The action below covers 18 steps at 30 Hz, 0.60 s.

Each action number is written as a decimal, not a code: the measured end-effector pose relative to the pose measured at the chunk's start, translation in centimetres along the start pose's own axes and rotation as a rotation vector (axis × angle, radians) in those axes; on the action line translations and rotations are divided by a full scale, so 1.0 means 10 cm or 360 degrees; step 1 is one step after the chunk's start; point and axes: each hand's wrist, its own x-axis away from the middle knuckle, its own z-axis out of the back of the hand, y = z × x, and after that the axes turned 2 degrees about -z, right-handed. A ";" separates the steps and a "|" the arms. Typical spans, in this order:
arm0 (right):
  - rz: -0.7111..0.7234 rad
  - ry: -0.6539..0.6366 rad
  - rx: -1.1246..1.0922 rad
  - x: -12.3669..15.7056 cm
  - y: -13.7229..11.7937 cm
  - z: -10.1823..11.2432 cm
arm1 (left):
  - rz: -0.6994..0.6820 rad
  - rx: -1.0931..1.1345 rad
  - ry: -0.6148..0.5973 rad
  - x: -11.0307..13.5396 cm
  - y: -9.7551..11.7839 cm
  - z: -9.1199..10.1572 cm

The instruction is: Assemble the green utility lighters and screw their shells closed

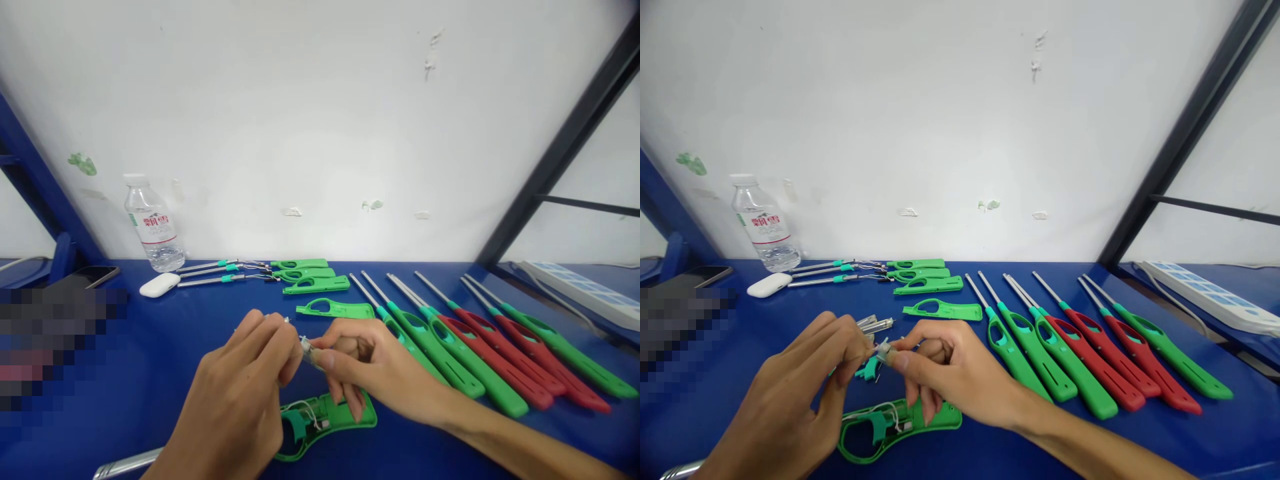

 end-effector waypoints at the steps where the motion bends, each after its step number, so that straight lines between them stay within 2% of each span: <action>1: -0.0004 -0.0028 -0.0007 0.00 0.00 0.01 | -0.0012 -0.0015 0.0022 0.01 0.02 -0.01; 7: -0.0004 -0.0163 0.0045 0.03 -0.01 0.07 | -0.0006 -0.0053 -0.0017 0.06 0.05 0.00; 11: -0.0037 -0.0145 0.0045 0.02 -0.03 0.06 | 0.0119 -0.0010 -0.0029 0.03 0.02 0.02; 14: -0.0078 -0.0134 0.0216 0.00 -0.08 0.07 | 0.0264 0.0014 -0.0033 0.03 -0.03 0.01; 16: -0.0096 -0.0131 0.0384 0.01 -0.12 0.09 | 0.0389 0.0046 -0.0119 0.05 -0.06 0.01; 18: -0.0130 -0.0091 0.0530 0.03 -0.15 0.11 | 0.0452 0.0037 -0.0282 0.08 -0.10 0.02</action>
